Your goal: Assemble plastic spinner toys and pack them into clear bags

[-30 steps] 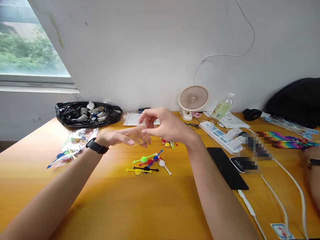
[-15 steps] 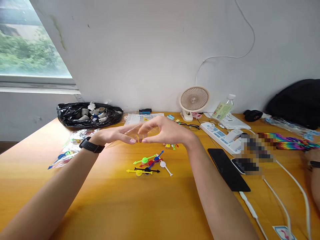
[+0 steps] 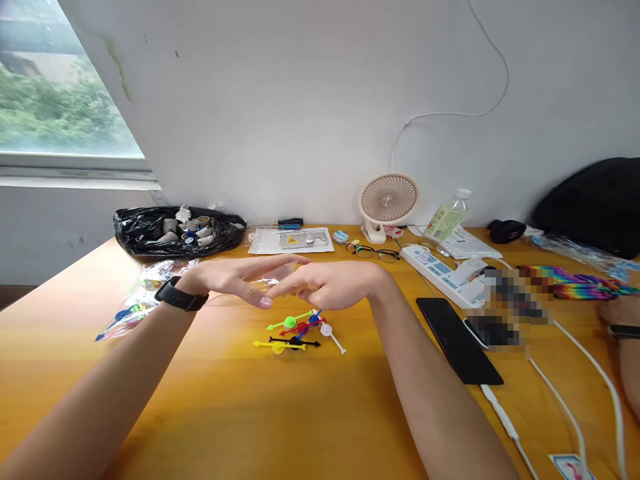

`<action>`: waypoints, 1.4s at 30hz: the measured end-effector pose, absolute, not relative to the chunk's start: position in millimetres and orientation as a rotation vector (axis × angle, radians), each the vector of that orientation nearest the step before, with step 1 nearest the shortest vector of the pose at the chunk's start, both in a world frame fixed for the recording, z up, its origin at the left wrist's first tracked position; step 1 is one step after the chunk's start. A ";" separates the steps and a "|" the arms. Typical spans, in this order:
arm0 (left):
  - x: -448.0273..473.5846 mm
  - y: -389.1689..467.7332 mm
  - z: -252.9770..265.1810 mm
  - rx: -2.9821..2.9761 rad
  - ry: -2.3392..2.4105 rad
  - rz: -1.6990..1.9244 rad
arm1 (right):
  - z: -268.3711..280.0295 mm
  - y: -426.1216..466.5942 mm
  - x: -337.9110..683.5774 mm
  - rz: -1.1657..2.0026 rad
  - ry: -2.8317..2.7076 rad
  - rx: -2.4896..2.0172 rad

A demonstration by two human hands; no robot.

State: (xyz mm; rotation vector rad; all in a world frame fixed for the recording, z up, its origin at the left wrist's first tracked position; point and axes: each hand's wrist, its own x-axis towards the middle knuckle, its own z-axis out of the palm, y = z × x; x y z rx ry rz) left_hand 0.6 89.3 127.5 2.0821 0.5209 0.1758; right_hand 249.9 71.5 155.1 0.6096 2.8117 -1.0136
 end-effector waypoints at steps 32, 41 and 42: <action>-38.2 119.1 105.3 2.318 1.140 -0.025 | 93.7 90.0 217.7 -0.684 2.481 1.168; -50.1 122.7 104.7 2.227 1.134 0.024 | 135.2 98.9 271.8 -0.976 2.732 1.297; -50.8 123.2 104.1 2.224 1.136 0.023 | 140.5 97.9 277.5 -1.003 2.768 1.324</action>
